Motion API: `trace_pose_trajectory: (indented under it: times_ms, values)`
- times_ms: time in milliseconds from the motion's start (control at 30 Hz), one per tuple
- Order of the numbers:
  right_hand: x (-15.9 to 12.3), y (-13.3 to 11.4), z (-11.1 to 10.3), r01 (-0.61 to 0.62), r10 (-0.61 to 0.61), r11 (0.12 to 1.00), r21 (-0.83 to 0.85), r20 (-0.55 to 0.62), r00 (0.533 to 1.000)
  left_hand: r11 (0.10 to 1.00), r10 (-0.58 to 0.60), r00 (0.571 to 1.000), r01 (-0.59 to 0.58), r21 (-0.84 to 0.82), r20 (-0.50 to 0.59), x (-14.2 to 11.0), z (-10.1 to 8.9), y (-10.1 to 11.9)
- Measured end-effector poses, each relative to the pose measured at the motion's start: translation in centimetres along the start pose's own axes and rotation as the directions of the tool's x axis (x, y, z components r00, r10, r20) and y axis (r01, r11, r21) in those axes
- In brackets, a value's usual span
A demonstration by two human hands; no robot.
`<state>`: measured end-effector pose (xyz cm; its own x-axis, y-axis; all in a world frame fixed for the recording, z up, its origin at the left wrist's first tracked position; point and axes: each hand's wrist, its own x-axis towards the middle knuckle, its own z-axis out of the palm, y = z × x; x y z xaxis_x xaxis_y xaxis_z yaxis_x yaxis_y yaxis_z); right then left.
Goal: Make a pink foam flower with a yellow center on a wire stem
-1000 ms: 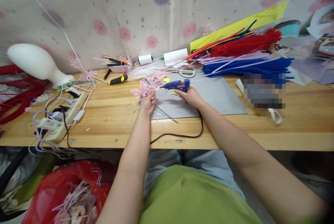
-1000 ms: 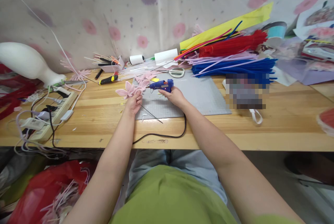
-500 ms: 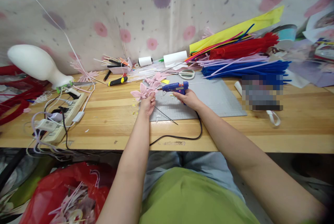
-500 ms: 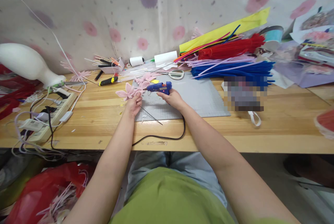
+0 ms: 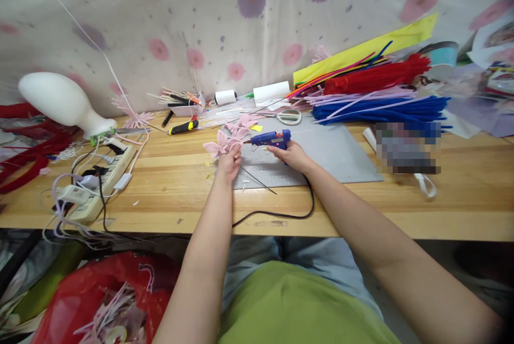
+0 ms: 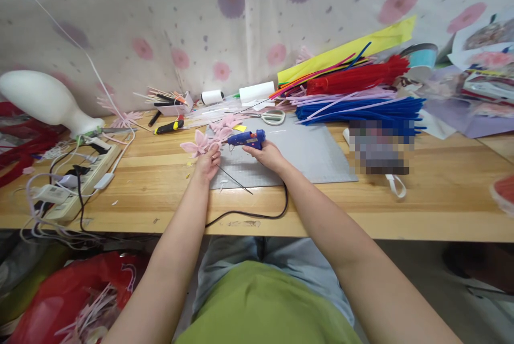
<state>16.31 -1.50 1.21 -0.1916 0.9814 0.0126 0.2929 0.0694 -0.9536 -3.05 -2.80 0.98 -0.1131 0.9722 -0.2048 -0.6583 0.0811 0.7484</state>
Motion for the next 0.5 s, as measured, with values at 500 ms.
trace_pose_trajectory:
  times_ms: [500]
  values:
    - [0.9,1.3,-0.9,0.044,-0.048,0.998,-0.037,-0.112,0.993,0.999,-0.018,1.0,0.018,-0.031,0.008,0.0,-0.3,0.1]
